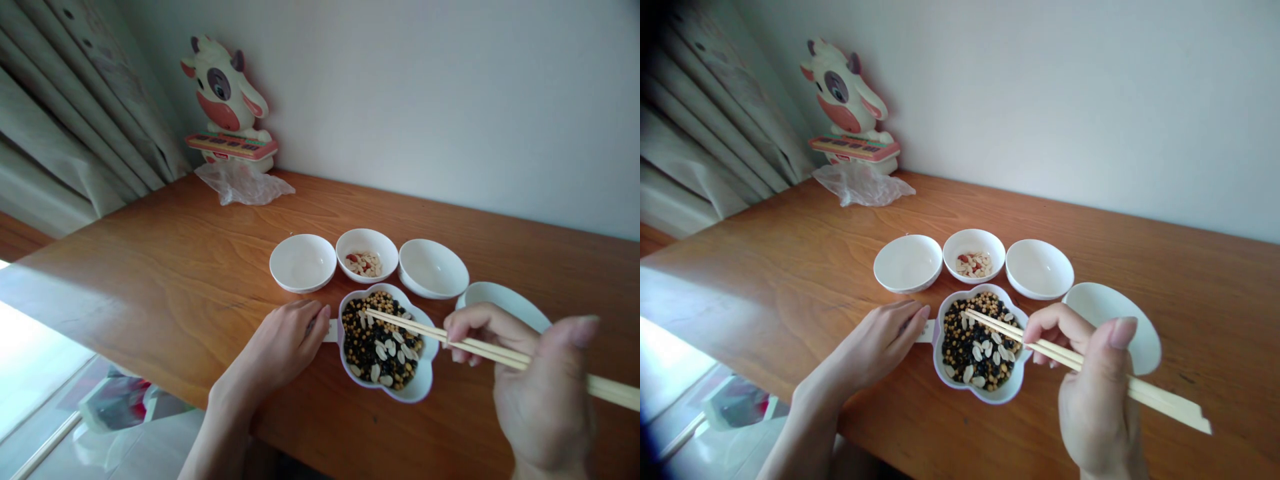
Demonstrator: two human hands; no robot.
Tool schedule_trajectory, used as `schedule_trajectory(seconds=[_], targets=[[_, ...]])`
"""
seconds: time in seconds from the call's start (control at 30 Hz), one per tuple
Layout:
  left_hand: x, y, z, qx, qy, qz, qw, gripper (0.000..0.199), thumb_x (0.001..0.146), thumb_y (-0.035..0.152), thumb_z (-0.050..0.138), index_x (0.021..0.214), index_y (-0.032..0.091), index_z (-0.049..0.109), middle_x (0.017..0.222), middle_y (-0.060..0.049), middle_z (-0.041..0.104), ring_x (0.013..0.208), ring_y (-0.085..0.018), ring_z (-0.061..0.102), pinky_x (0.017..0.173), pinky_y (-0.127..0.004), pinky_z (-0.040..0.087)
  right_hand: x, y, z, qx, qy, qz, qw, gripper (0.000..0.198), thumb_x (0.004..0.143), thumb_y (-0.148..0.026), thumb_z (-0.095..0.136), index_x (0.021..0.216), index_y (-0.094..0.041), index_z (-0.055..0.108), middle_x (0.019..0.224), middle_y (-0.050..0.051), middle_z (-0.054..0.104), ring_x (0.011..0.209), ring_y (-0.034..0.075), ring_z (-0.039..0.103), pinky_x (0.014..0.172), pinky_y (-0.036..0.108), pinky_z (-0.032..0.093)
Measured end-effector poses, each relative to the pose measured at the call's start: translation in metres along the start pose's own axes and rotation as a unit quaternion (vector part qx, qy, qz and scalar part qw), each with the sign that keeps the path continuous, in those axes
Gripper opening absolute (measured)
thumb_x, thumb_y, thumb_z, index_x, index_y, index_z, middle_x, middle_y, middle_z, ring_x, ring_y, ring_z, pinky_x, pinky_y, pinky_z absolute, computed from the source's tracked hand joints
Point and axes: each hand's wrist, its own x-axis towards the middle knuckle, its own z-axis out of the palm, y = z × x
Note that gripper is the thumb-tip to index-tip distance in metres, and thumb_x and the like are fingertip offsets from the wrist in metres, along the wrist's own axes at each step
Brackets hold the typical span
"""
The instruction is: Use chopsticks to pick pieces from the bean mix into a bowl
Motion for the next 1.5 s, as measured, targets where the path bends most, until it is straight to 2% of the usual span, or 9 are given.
schedule_trajectory(seconds=[0.2,0.27,0.47,0.77,0.9,1.0,1.17,1.33,1.5], targets=[[0.000,0.000,0.001,0.001,0.003,-0.003,1.000,0.037,0.108,0.036,0.033,0.081,0.023,0.056,0.084,-0.003,0.068,0.076,-0.017,0.061,0.073,-0.029,0.039,0.005,0.013,-0.004,-0.037,-0.103,-0.031,0.993,0.095,0.088,-0.077,-0.012,0.072,-0.023,0.064,0.065,0.006,0.061,0.059,0.019,0.054,0.053,0.032,0.042],[0.000,0.001,0.000,0.002,0.001,-0.003,1.000,0.037,0.108,0.037,0.033,0.081,0.023,0.056,0.084,-0.003,0.068,0.076,-0.018,0.061,0.073,-0.029,0.039,0.006,0.016,-0.003,-0.051,-0.117,-0.041,0.991,0.094,0.090,-0.077,-0.010,0.074,-0.023,0.065,0.063,0.006,0.061,0.059,0.018,0.055,0.052,0.031,0.043],[0.001,0.000,0.001,0.004,0.003,-0.002,1.000,0.038,0.107,0.037,0.033,0.080,0.023,0.056,0.083,-0.003,0.068,0.075,-0.017,0.061,0.072,-0.028,0.039,0.005,0.009,0.007,-0.043,-0.035,-0.072,0.996,0.072,0.102,-0.064,0.019,0.072,-0.021,0.070,0.059,0.005,0.060,0.059,0.016,0.057,0.054,0.029,0.043],[0.000,0.001,0.001,-0.006,0.002,-0.002,1.000,0.038,0.108,0.037,0.033,0.081,0.023,0.056,0.083,-0.002,0.068,0.076,-0.017,0.061,0.073,-0.028,0.040,0.007,0.018,-0.005,0.006,0.090,-0.048,0.995,0.085,0.096,-0.072,0.011,0.060,-0.022,0.070,0.060,0.010,0.066,0.058,0.022,0.061,0.055,0.037,0.044],[0.000,0.001,0.001,-0.004,0.007,-0.007,1.000,0.038,0.107,0.037,0.035,0.081,0.022,0.058,0.083,-0.004,0.069,0.076,-0.017,0.062,0.075,-0.028,0.042,0.006,0.009,0.005,0.064,0.179,-0.066,0.980,0.082,0.098,-0.070,0.010,0.062,-0.024,0.068,0.058,0.009,0.061,0.058,0.023,0.059,0.058,0.039,0.044],[0.000,0.000,0.001,-0.003,0.010,-0.007,1.000,0.037,0.107,0.037,0.036,0.081,0.022,0.058,0.084,-0.004,0.069,0.076,-0.017,0.063,0.076,-0.028,0.042,0.005,-0.003,0.016,0.102,0.206,-0.082,0.970,0.075,0.101,-0.063,0.013,0.067,-0.025,0.068,0.059,0.007,0.059,0.062,0.023,0.058,0.061,0.037,0.042],[0.000,0.000,0.001,-0.005,0.007,-0.004,1.000,0.038,0.107,0.037,0.034,0.081,0.023,0.057,0.084,-0.002,0.068,0.076,-0.017,0.062,0.073,-0.028,0.041,0.001,-0.008,0.010,0.093,0.149,-0.055,0.983,0.081,0.100,-0.064,0.005,0.065,-0.026,0.067,0.062,0.007,0.059,0.064,0.022,0.055,0.062,0.037,0.041],[0.000,0.001,0.001,-0.005,0.005,-0.005,1.000,0.038,0.108,0.038,0.033,0.081,0.023,0.056,0.084,-0.002,0.068,0.077,-0.017,0.061,0.074,-0.028,0.040,0.001,0.002,-0.003,-0.005,0.081,-0.014,0.997,0.091,0.089,-0.078,-0.006,0.065,-0.024,0.063,0.063,0.008,0.059,0.063,0.022,0.053,0.058,0.036,0.040],[-0.001,0.002,0.001,-0.003,0.003,-0.007,1.000,0.038,0.108,0.038,0.033,0.081,0.023,0.056,0.084,-0.002,0.067,0.077,-0.017,0.061,0.073,-0.028,0.040,0.009,0.021,-0.007,-0.052,0.010,-0.029,0.998,0.096,0.086,-0.081,-0.008,0.068,-0.023,0.066,0.061,0.008,0.061,0.056,0.020,0.053,0.050,0.034,0.039]])
